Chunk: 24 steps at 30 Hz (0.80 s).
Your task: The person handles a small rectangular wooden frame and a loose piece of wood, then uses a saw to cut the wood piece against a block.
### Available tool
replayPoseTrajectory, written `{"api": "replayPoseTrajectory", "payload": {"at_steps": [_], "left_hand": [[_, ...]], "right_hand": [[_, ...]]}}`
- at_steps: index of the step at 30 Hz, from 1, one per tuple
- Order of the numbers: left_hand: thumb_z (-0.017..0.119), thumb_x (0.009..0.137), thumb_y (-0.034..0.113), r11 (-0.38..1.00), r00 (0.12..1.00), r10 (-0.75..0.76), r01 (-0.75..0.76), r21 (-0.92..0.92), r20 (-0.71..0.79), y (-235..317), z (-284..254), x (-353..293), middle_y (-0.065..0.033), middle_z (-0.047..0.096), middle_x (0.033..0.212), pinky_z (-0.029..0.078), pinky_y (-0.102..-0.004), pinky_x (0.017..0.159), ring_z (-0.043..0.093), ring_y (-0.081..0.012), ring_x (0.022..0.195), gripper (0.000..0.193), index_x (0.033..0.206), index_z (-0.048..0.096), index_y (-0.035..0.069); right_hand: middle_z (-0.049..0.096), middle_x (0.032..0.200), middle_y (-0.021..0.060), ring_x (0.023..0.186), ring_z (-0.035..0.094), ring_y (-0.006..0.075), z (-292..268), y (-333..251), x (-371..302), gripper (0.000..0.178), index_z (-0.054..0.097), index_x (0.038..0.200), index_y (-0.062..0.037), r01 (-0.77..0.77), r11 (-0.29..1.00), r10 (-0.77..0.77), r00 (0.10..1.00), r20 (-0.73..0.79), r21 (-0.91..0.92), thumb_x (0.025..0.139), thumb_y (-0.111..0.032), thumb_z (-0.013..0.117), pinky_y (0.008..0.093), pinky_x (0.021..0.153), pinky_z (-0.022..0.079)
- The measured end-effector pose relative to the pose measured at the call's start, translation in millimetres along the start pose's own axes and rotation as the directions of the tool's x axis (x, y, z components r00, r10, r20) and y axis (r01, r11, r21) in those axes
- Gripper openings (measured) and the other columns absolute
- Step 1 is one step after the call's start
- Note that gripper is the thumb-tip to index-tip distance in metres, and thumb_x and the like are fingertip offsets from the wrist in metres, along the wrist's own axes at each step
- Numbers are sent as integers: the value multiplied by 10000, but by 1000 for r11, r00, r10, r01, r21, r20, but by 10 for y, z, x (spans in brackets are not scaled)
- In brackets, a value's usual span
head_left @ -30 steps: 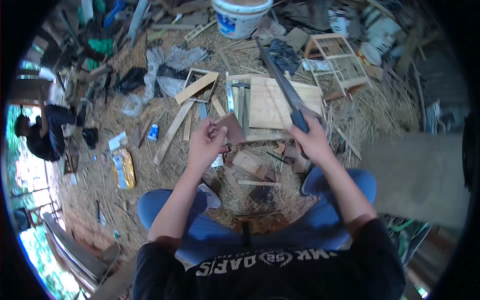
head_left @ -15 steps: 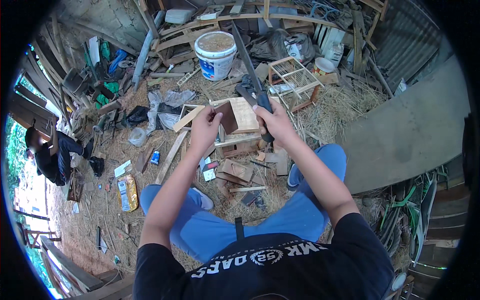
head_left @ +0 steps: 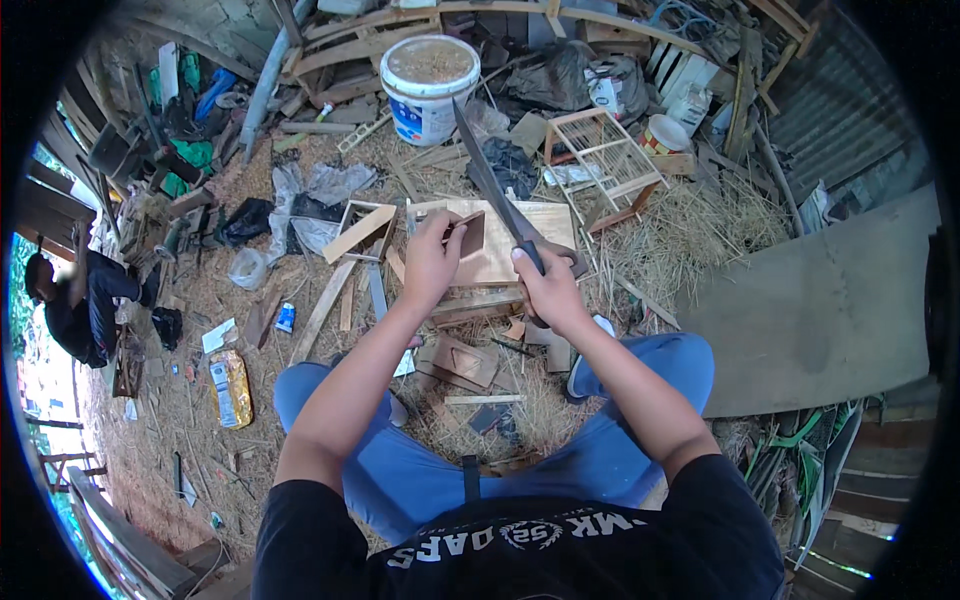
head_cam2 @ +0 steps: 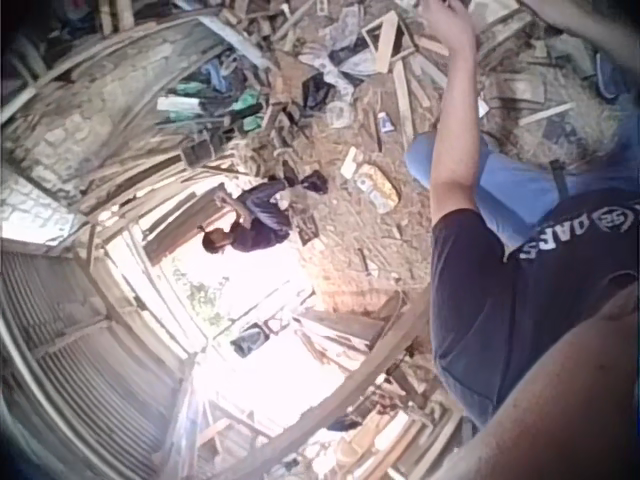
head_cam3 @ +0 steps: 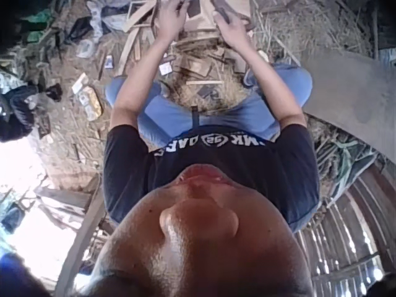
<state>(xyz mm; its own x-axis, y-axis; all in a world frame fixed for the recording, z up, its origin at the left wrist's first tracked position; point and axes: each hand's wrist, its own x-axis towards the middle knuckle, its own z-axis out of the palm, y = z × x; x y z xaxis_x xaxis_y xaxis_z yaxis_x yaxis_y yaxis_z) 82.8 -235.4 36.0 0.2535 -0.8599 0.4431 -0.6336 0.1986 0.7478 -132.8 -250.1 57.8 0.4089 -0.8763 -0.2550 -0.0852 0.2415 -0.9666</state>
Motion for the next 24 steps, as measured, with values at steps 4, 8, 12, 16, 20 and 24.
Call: {"api": "replayPoseTrajectory", "payload": {"at_steps": [4,8,12,16,20,24], "left_hand": [[674,961,88,1000,999,-12,11,27,38,-235,159,8,-195,646,972,536,-443,747,664,-391,863,108,1023,642,6],[684,957,78,995,998,31,-35,96,46,-349,270,63,-175,653,961,541,-415,728,685,-348,821,117,1038,647,1],[661,958,84,998,997,-50,47,50,62,-315,220,134,-205,619,946,513,-486,745,629,-434,862,111,1011,613,0],[665,951,64,999,998,0,-3,38,58,-403,169,105,-198,633,950,517,-473,735,646,-418,858,105,1015,613,-2],[651,956,48,999,997,2,-5,32,76,-343,216,0,-204,626,950,515,-493,762,634,-437,872,93,1024,612,-2],[676,957,65,995,998,55,-59,81,41,-355,230,-7,-189,657,931,531,-427,734,675,-377,835,114,1037,645,-11]], "right_hand": [[544,647,-17,529,480,89,-29,213,146,375,658,1000,2,59,983,-72,995,-69,-175,1037,-371,649,305,499,396],[555,651,13,592,470,113,12,257,120,405,647,935,25,202,925,-236,969,-70,-321,1029,-369,657,331,554,412],[545,636,66,594,485,131,-4,250,149,397,649,941,25,164,921,-187,982,-32,-355,1022,-364,662,346,560,415],[568,649,97,590,507,157,-9,254,178,395,653,949,30,110,930,-129,991,-32,-350,1018,-359,663,357,572,430],[606,683,128,611,536,188,0,158,149,396,660,964,25,139,919,-154,988,-12,-368,1013,-367,666,372,601,455],[624,702,148,630,573,221,45,233,131,418,665,966,18,95,923,-120,992,-44,-373,1009,-398,662,388,624,471]]}}
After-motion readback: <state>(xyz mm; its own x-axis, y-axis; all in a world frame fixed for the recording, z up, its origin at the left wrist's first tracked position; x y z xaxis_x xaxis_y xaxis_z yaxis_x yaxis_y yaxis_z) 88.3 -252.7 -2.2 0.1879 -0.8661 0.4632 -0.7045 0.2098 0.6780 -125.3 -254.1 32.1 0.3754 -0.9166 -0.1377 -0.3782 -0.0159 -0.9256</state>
